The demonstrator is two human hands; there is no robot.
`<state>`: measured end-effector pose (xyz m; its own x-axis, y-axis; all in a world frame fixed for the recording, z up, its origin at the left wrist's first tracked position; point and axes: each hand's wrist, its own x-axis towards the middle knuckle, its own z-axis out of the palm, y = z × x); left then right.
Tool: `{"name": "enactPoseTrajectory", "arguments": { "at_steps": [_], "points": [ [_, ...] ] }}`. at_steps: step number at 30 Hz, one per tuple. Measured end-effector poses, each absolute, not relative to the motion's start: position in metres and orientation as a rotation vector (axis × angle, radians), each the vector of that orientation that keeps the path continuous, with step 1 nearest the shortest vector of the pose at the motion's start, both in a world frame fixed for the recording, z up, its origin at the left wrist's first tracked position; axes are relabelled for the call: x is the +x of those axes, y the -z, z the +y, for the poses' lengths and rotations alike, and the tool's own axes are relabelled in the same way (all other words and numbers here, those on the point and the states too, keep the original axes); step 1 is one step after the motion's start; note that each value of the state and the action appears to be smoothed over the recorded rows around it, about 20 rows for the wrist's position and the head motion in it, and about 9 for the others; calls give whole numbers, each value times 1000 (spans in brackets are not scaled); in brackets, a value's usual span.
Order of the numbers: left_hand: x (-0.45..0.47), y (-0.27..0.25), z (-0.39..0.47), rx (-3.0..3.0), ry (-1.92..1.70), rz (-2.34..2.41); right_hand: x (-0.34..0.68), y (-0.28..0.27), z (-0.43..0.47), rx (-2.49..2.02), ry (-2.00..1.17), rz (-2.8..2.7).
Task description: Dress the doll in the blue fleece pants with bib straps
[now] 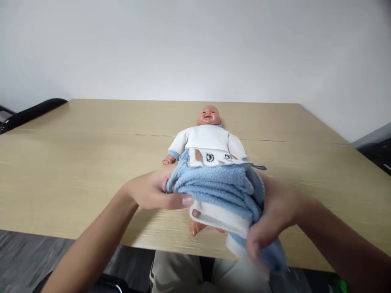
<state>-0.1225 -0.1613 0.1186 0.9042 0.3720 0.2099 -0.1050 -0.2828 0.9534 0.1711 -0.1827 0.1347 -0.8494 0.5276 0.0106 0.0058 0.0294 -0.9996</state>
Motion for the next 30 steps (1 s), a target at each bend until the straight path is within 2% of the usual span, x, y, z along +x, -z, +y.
{"name": "enactPoseTrajectory", "arguments": {
  "at_steps": [2, 5, 12, 21, 30],
  "points": [
    [-118, -108, -189, 1668, -575, 348, 168, -132, -198, -692, -1758, -2005],
    [-111, -94, -228, 1519, -685, 621, 166, -125, -218, -888, -1388, -2116],
    [-94, -81, -274, 1533, -798, 1011, 154, -113, -241, -924, -952, -2153],
    [-77, -38, -255, 1588, -887, 1277, 141, -67, -223, -1217, -856, -2072],
    [-73, -52, -191, 1726, -746, 1414, 142, -42, -171, -1297, -696, -2005]
  ]
}}
